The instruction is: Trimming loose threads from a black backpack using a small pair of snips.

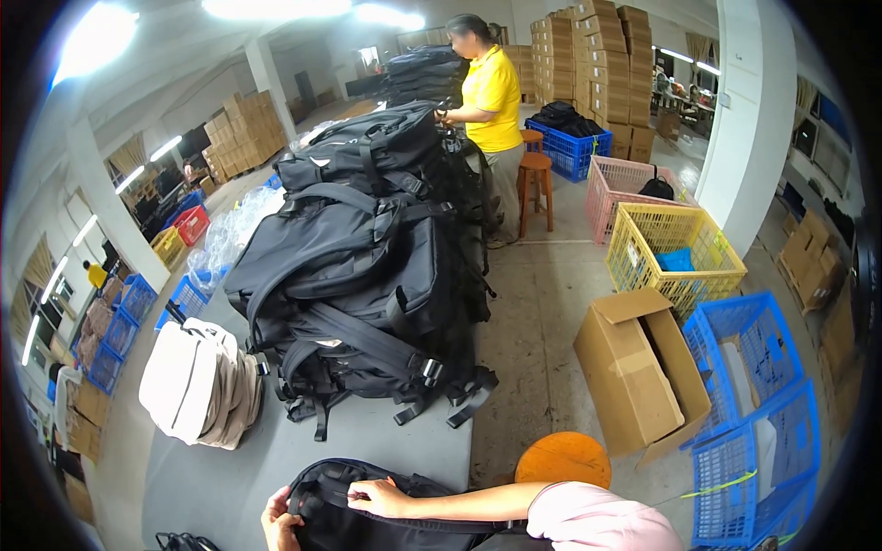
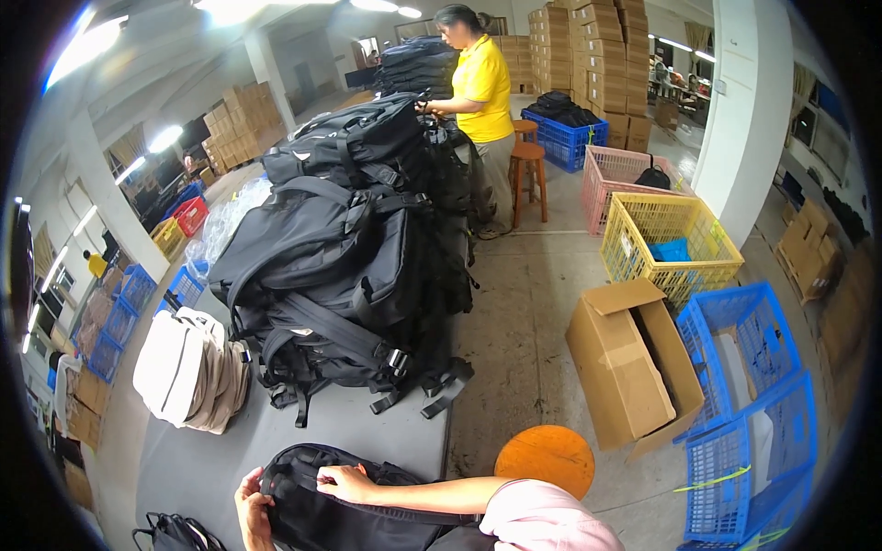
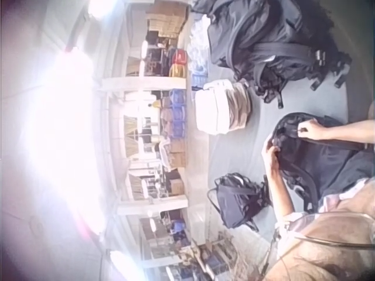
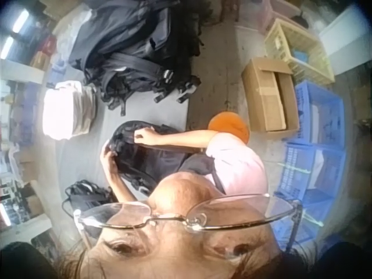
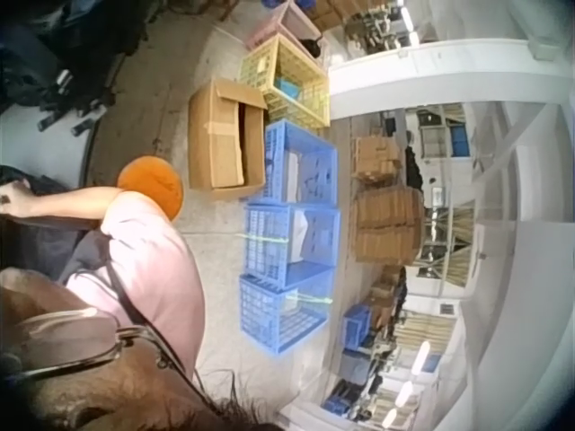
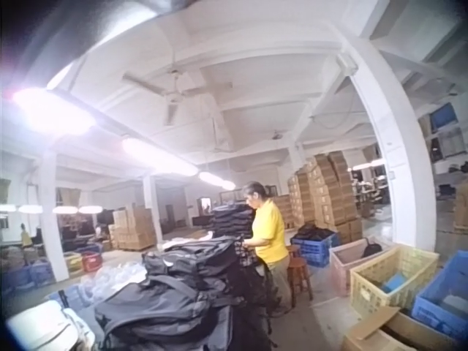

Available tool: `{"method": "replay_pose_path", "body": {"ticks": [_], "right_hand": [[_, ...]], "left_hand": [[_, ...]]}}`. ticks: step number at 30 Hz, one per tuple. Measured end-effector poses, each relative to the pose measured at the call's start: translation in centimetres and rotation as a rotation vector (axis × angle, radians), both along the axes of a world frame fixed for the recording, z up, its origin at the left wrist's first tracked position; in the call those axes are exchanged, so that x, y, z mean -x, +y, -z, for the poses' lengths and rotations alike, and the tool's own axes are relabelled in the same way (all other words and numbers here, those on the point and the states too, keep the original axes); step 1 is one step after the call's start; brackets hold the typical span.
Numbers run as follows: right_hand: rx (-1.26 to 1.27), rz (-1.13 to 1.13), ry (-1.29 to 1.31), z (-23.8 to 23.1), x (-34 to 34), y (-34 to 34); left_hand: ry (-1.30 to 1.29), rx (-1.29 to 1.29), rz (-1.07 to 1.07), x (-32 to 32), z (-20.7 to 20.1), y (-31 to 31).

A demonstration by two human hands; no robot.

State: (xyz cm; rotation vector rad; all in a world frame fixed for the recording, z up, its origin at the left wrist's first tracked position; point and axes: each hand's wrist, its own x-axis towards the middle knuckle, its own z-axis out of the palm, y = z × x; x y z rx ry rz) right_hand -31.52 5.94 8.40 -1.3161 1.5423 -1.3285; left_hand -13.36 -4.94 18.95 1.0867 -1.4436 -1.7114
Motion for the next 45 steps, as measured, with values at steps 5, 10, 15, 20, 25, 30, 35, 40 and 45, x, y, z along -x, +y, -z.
{"method": "replay_pose_path", "body": {"ticks": [5, 10, 15, 20, 25, 30, 35, 40, 45], "right_hand": [[0.015, -0.029, -0.017, -0.8, -0.1, -1.7], [-0.003, -0.065, -0.084, -0.6, -0.8, -2.6], [0.033, -0.11, -0.007, -2.1, -0.9, -3.3], [0.165, -0.059, 0.036, -4.1, -1.2, -6.3], [0.189, -0.023, 0.16, -5.9, -1.1, -8.2], [0.198, -0.145, 0.182, -4.0, -4.1, -9.5], [0.184, -0.203, 0.267, -4.1, -4.6, -10.0], [0.191, -0.211, 0.359, -4.0, -4.8, -10.5], [0.197, -0.174, 0.258, -3.5, -5.0, -10.9]], "left_hand": [[0.04, 0.0, -0.015, 0.7, -0.4, 0.3], [-0.014, 0.046, -0.006, -1.5, 2.0, -1.0], [0.03, 0.036, -0.124, -2.8, 4.1, -2.0], [0.024, 0.0, -0.157, -1.8, 1.7, -2.6], [0.131, -0.074, -0.095, -2.2, 1.8, -3.9], [0.178, -0.139, -0.141, -5.4, 4.2, -3.5], [0.202, -0.159, -0.154, -5.3, 4.3, -3.2], [0.212, -0.177, -0.149, -5.4, 4.4, -3.4], [0.246, -0.191, -0.117, -5.9, 5.1, -4.3]]}}
